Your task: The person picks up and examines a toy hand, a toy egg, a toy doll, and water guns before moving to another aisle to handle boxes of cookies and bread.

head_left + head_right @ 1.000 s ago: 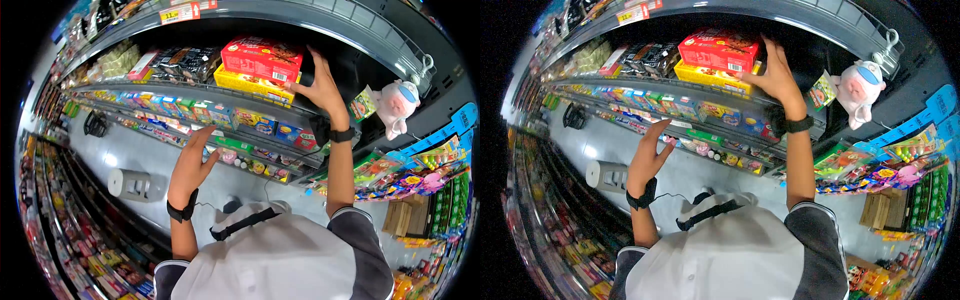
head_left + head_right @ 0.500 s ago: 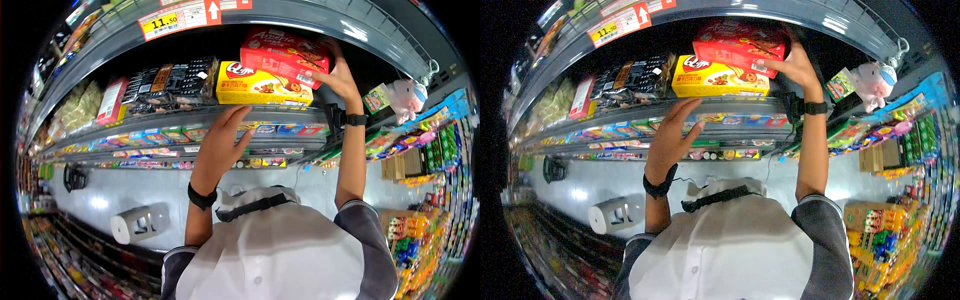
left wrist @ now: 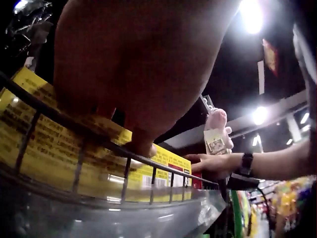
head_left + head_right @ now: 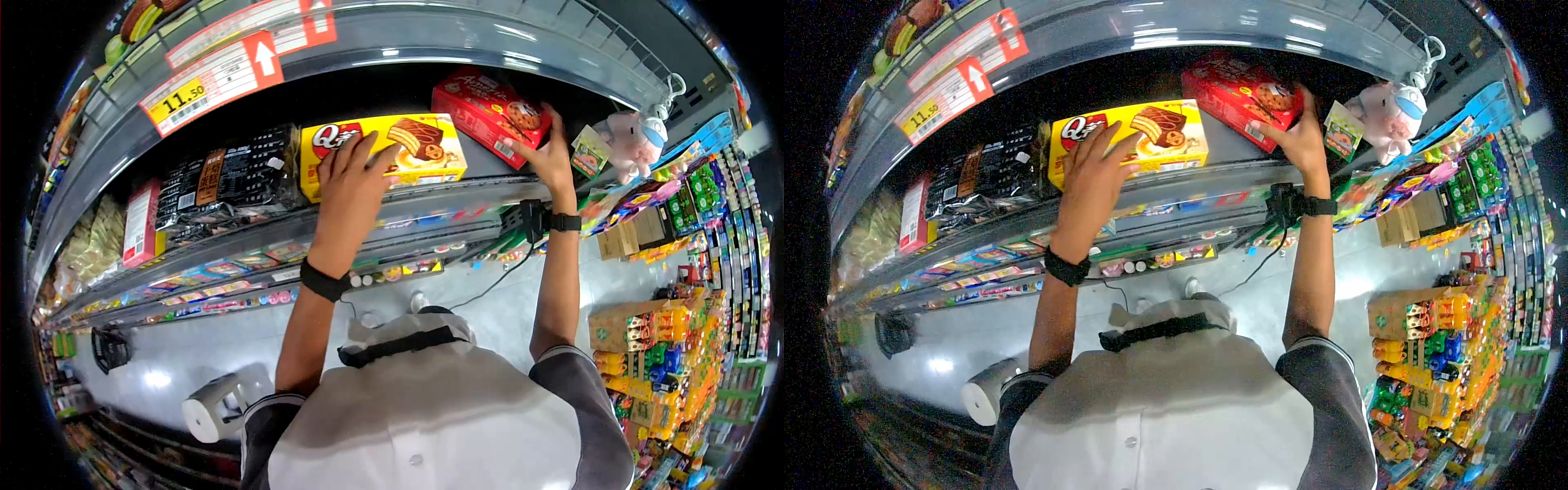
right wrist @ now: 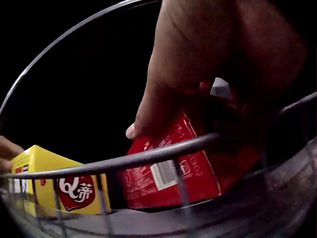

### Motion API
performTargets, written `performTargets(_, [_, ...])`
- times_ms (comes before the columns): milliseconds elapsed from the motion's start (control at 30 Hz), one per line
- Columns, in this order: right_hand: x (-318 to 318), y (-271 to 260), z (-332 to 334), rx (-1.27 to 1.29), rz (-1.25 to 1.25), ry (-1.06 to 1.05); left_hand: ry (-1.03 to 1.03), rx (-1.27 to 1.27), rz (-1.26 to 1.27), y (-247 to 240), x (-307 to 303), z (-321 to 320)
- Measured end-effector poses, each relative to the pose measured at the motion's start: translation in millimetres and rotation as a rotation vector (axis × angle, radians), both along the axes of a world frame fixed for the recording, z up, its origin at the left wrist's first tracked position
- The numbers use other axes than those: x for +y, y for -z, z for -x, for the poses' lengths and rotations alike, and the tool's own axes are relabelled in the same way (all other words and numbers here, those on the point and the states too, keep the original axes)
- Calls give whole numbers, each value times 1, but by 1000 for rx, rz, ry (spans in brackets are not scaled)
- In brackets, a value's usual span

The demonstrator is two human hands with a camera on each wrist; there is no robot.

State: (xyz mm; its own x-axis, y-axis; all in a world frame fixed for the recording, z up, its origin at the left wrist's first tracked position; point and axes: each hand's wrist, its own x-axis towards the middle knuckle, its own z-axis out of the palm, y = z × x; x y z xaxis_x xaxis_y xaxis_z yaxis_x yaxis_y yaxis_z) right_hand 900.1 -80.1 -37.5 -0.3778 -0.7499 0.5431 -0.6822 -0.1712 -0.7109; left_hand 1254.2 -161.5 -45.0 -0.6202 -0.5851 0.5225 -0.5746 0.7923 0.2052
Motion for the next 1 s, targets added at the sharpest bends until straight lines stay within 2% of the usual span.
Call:
performTargets(100, [15, -1, 15, 15, -173, 0, -35, -12, -9, -1, -3, 0])
performTargets(233, [23, -14, 52, 426, -310, -80, -52, -20, -26, 0, -5, 4])
performTargets(267, [22, -12, 66, 393, -299, -190, -55, 11, -16, 3, -6, 6])
performTargets(400, [24, -14, 88, 242, -270, -214, -69, 54, -26, 10, -7, 6])
performTargets(567, [33, -18, 98, 254, -331, -285, -77, -38, -25, 0, -3, 6])
performTargets(767, [27, -15, 98, 300, -364, -373, -112, -29, 81, 6, -4, 7])
performTargets(1000, [32, -27, 83, 282, -374, -468, -11, -83, 51, -6, -1, -2])
